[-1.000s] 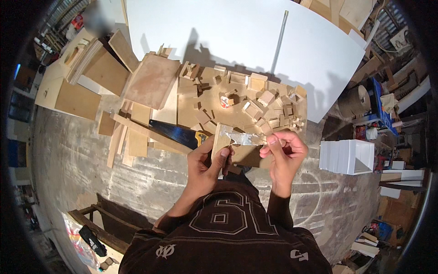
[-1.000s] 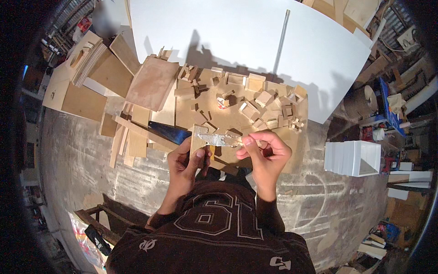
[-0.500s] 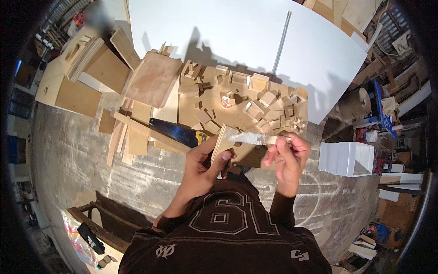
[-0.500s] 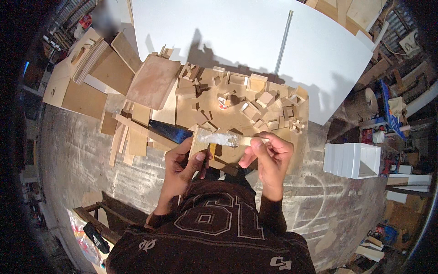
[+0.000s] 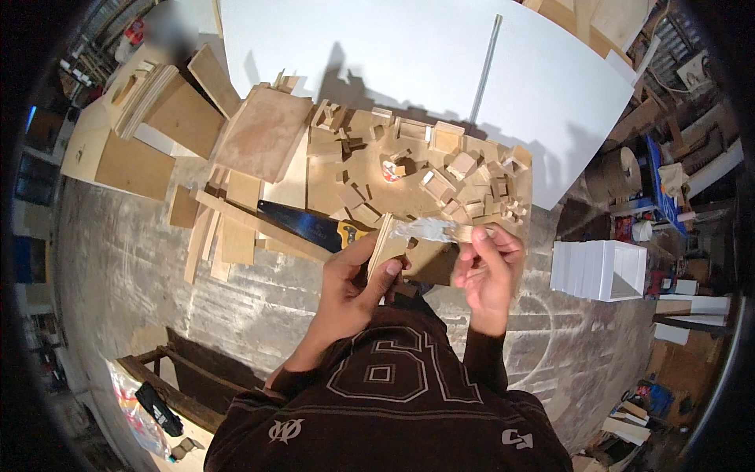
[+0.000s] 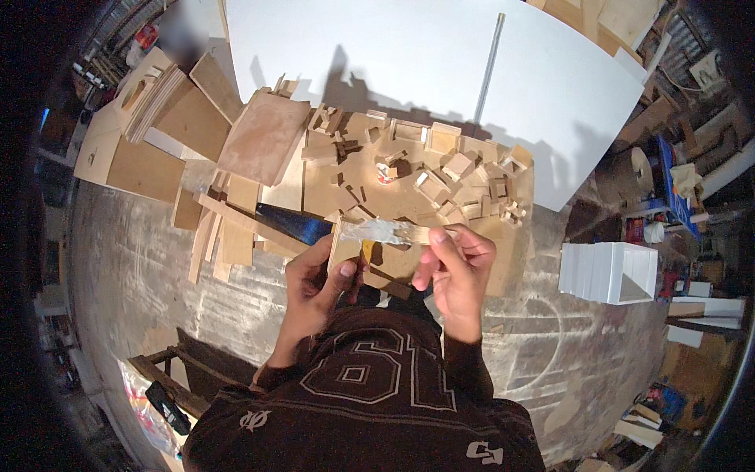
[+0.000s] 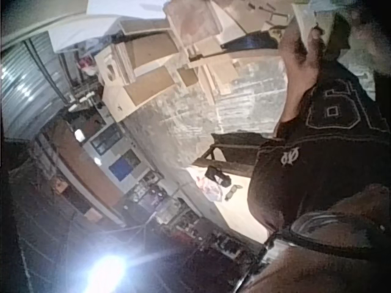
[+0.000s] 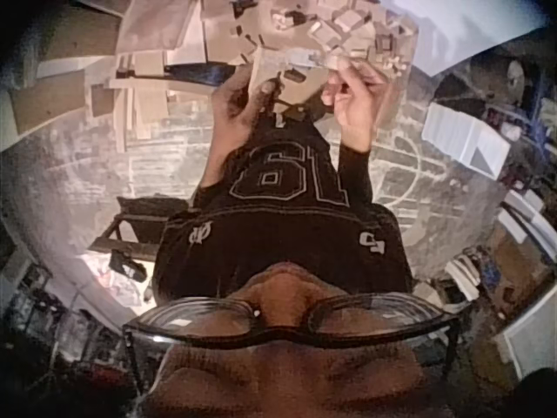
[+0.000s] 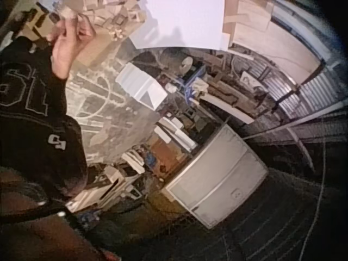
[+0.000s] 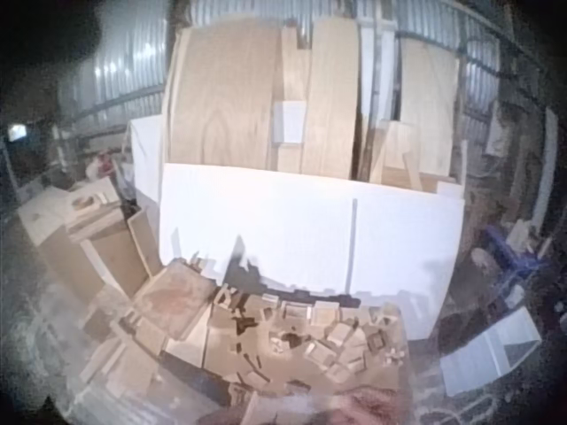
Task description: The person sands small wooden pieces with sandpaper, applies glue to the edges using a brush, and joins them together. The person repeats this process with multiple pieces, assembling them into small structures on a cluttered workbench.
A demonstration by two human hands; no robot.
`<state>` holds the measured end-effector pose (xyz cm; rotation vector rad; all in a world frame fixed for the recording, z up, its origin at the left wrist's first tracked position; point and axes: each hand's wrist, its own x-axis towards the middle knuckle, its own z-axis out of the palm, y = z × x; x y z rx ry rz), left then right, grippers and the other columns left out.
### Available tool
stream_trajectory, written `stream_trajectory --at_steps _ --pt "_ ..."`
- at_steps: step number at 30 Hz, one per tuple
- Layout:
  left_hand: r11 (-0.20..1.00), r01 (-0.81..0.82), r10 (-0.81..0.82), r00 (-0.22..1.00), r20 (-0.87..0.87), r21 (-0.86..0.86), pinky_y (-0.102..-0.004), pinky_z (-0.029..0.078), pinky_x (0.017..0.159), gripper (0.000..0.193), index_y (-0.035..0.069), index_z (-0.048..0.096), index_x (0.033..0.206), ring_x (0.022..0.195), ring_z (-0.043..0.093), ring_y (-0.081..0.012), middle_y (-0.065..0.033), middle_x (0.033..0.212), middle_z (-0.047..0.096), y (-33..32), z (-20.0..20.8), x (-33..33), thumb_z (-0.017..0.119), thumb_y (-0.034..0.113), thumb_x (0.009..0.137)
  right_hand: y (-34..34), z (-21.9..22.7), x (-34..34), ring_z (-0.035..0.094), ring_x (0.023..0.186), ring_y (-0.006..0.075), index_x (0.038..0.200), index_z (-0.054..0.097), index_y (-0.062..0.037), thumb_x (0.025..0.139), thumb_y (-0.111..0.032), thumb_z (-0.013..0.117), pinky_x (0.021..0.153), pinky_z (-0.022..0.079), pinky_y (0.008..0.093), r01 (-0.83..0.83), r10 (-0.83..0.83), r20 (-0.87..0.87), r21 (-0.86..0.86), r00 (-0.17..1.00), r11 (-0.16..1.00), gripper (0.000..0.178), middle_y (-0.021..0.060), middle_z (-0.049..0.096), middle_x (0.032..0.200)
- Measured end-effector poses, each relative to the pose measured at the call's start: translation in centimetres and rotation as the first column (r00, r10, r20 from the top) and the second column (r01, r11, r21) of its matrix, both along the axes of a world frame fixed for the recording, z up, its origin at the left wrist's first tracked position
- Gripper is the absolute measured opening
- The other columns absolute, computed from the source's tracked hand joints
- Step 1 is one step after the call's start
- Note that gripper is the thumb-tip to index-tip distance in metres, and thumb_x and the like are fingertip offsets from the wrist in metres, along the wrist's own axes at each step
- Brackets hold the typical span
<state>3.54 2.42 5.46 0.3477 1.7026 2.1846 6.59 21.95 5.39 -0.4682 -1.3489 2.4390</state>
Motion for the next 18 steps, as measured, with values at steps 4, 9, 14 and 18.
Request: stream_trajectory --at_steps 4,9,14,18 --pt "1.0 -0.02 0.019 0.999 0.027 0.014 -0.0216 0.046 0.056 0.022 -0.003 0.063 0.113 0.067 0.056 -0.0069 -0.0031 0.09 0.064 0.3 0.4 -0.1 0.059 0.015 0.101 0.0 -1.2 0.2 0.054 0.04 0.0146 0.083 0.066 0.0031 0.093 -0.011 0.07 0.035 0.042 0.0273 -0.018 0.017 0.02 0.052 1.0 0.999 0.018 0.0081 0.062 0.062" --pt "0.999 0.0 -0.001 0.999 0.039 0.038 -0.0219 0.047 0.055 0.022 -0.003 0.062 0.114 0.068 0.057 -0.0074 -0.0034 0.092 0.064 0.4 -0.8 -0.6 0.058 0.015 0.102 1.2 -0.9 0.1 0.055 0.04 0.0146 0.084 0.066 0.004 0.092 -0.011 0.07 0.035 0.042 0.027 -0.045 0.046 -0.007 0.05 0.999 0.998 0.017 0.0082 0.062 0.063" --pt "0.995 0.005 -0.013 0.996 0.086 0.098 -0.0223 0.047 0.054 0.022 -0.003 0.062 0.114 0.072 0.057 -0.0077 -0.0039 0.093 0.063 0.8 -0.3 -0.6 0.057 0.015 0.102 0.4 -1.0 -1.4 0.055 0.041 0.0144 0.085 0.066 0.0053 0.092 -0.008 0.069 0.035 0.042 0.0269 -0.106 0.106 0.008 0.065 0.994 0.992 0.016 0.0084 0.063 0.064" --pt "0.995 -0.026 0.015 0.994 0.112 0.099 -0.0223 0.048 0.055 0.023 -0.003 0.062 0.115 0.073 0.058 -0.008 -0.0039 0.094 0.063 0.5 -1.2 -1.4 0.056 0.015 0.102 1.6 -2.0 -1.1 0.055 0.04 0.014 0.082 0.066 0.0048 0.092 -0.007 0.069 0.035 0.042 0.0273 -0.088 0.087 0.034 0.06 0.996 0.994 0.016 0.0083 0.063 0.063"
